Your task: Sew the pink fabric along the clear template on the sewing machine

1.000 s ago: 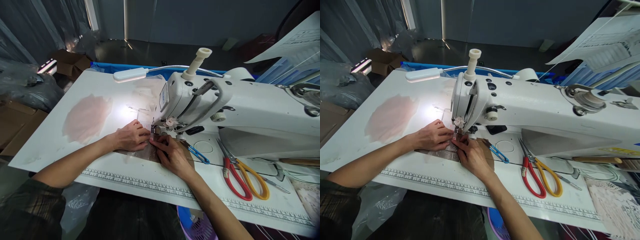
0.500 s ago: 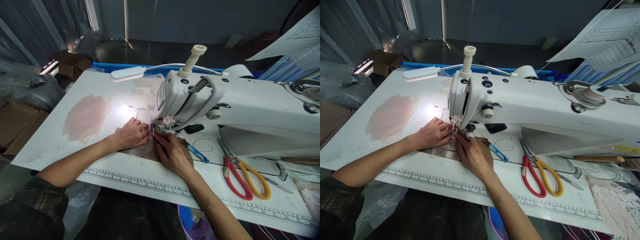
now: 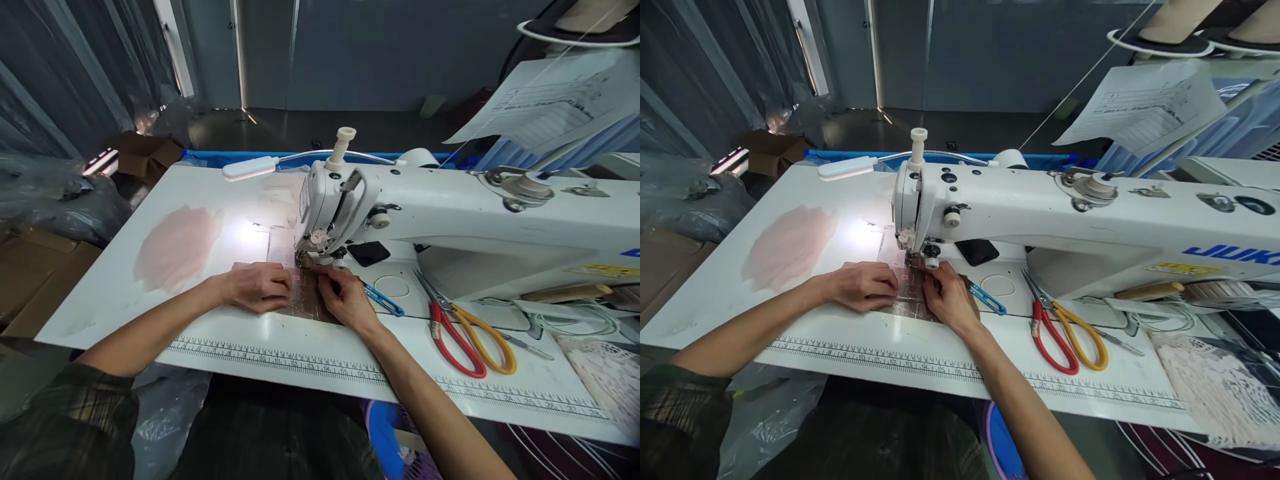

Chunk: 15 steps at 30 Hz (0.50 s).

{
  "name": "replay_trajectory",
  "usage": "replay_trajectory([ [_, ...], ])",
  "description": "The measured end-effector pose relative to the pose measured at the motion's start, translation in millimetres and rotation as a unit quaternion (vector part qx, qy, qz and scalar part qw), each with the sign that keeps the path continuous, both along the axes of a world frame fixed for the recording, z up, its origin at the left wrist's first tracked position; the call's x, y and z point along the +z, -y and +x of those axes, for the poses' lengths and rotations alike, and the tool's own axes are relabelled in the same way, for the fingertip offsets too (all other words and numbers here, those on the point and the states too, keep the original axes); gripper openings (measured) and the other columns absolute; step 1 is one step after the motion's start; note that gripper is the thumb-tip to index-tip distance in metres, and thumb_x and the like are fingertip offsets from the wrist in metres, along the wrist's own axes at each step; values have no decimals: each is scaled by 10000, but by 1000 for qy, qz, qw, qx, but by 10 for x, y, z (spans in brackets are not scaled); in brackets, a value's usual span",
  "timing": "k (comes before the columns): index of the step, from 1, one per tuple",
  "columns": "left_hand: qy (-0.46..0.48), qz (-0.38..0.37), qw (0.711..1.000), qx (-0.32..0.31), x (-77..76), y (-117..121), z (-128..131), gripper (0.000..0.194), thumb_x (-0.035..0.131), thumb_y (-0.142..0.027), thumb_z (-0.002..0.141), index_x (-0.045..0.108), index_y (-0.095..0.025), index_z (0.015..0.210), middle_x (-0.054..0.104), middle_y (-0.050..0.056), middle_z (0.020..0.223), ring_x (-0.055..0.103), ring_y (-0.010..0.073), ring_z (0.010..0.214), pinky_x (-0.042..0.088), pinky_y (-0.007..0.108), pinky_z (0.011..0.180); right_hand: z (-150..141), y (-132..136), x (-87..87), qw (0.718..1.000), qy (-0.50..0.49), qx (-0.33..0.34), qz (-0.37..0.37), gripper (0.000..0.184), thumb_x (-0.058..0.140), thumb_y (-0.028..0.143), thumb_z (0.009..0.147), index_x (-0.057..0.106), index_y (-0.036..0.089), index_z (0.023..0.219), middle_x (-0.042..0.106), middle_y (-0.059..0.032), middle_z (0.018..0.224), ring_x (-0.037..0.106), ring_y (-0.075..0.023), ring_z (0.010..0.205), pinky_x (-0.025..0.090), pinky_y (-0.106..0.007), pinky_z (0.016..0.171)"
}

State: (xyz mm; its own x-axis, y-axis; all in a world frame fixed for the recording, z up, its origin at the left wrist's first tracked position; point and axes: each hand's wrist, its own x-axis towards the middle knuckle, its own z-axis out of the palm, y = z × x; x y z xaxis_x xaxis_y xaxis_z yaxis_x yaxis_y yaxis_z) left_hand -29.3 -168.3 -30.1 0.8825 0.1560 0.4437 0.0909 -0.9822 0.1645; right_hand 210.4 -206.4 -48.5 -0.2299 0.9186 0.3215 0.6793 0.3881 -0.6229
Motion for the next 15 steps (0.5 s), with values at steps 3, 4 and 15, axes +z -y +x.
replay_trajectory([
  [3, 72, 7, 996, 49, -38, -2, 46, 155, 448, -145, 979, 591, -122, 923, 674, 90, 862, 650, 172, 796, 572, 301, 689, -2, 15, 14, 999, -8, 31, 17, 251, 467, 156, 845, 697, 203, 934, 656, -43, 804, 622, -176, 720, 515, -316, 705],
  [4, 105, -7, 992, 73, -36, -4, 61, 147, 433, -139, 985, 574, -122, 949, 668, 88, 865, 652, 168, 807, 575, 292, 688, -7, 28, 21, 998, -5, 55, 25, 252, 469, 149, 841, 693, 207, 940, 662, -44, 836, 630, -175, 750, 519, -319, 734],
  [15, 123, -50, 987, 90, -41, 16, 64, 110, 449, -105, 870, 552, -132, 899, 658, 90, 859, 650, 163, 801, 575, 275, 668, -56, 110, 91, 971, 129, 184, 79, 411, 503, 137, 841, 714, 283, 1162, 597, -79, 969, 583, -205, 909, 512, -385, 826],
])
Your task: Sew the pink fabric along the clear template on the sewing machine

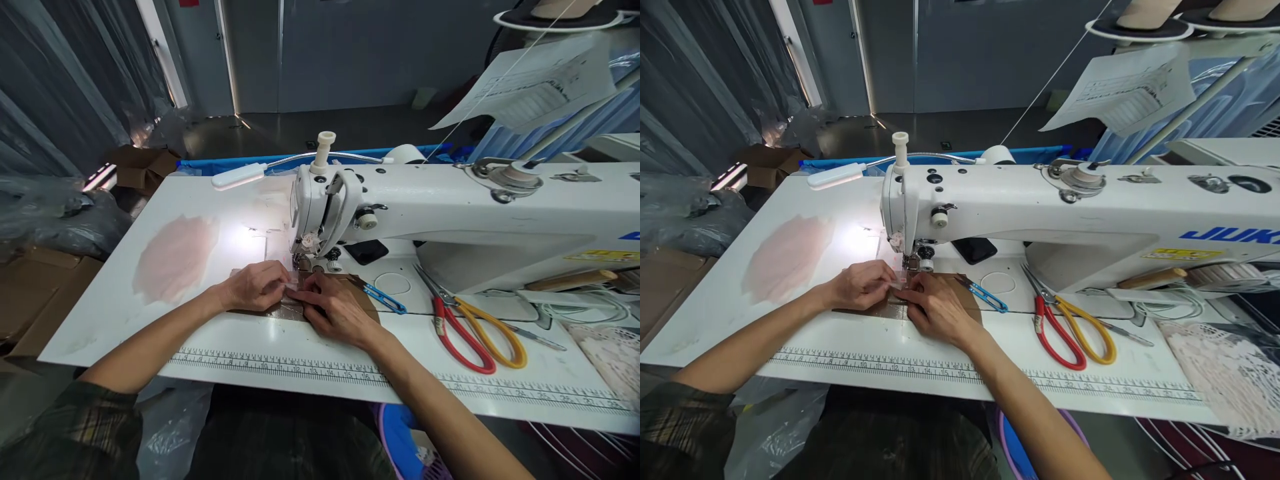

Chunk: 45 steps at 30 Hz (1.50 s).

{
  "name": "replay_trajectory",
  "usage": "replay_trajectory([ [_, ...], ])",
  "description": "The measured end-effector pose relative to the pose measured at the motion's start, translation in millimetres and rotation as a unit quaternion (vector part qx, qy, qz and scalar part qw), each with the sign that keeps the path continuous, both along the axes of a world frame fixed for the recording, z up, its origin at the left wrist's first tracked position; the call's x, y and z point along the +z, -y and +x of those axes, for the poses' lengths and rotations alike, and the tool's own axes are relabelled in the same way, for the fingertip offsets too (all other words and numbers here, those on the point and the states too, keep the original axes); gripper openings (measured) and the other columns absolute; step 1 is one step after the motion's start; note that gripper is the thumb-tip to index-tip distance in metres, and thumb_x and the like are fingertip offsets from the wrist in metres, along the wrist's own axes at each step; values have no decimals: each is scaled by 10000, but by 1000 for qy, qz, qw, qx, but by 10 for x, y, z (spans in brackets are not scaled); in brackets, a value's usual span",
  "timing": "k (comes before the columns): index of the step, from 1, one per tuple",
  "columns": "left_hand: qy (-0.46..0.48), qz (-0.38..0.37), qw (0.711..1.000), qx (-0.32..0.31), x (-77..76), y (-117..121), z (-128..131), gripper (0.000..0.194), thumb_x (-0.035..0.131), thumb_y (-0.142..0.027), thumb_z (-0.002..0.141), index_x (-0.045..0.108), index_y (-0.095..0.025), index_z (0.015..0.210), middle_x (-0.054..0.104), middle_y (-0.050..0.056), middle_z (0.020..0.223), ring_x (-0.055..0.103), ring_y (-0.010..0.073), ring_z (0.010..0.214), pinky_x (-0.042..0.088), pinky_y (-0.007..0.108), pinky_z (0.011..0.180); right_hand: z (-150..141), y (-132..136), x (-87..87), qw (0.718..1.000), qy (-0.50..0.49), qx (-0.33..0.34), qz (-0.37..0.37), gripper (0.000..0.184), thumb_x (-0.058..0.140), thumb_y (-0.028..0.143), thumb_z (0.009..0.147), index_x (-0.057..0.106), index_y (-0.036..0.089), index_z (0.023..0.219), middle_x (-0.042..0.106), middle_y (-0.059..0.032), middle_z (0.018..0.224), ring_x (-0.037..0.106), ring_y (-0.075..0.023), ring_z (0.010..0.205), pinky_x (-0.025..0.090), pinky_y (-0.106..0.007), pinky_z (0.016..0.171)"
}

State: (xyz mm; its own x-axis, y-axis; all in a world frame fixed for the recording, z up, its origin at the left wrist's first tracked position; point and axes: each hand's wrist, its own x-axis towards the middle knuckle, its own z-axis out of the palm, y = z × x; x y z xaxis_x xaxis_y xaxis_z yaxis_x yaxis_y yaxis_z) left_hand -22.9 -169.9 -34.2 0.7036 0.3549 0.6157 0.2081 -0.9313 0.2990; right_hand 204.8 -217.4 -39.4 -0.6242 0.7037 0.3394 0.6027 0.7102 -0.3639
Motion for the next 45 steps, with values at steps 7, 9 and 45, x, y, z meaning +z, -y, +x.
replay_trajectory([
  [7, -138, 117, 983, -21, 6, -10, -17, 123, 511, -155, 858, 630, -133, 839, 678, 81, 817, 622, 176, 728, 548, 321, 654, 46, 1, 17, 999, -16, 11, -31, 375, 526, 131, 812, 763, 288, 1056, 617, -73, 982, 587, -198, 910, 504, -381, 836],
  [9, -136, 136, 981, -29, 7, -16, -20, 135, 530, -155, 875, 643, -146, 803, 696, 72, 861, 632, 170, 755, 540, 312, 677, 55, -1, 21, 999, -15, 11, -35, 382, 525, 134, 814, 763, 303, 1061, 612, -71, 983, 586, -197, 916, 498, -380, 839],
  [45, -178, 214, 959, -46, 0, -11, -45, 215, 488, -145, 910, 677, -151, 809, 681, 63, 830, 585, 141, 661, 510, 303, 639, 101, -256, -30, 996, 6, -50, -78, 334, 542, 200, 838, 761, 283, 1075, 677, -55, 1049, 617, -144, 748, 488, -282, 684],
])
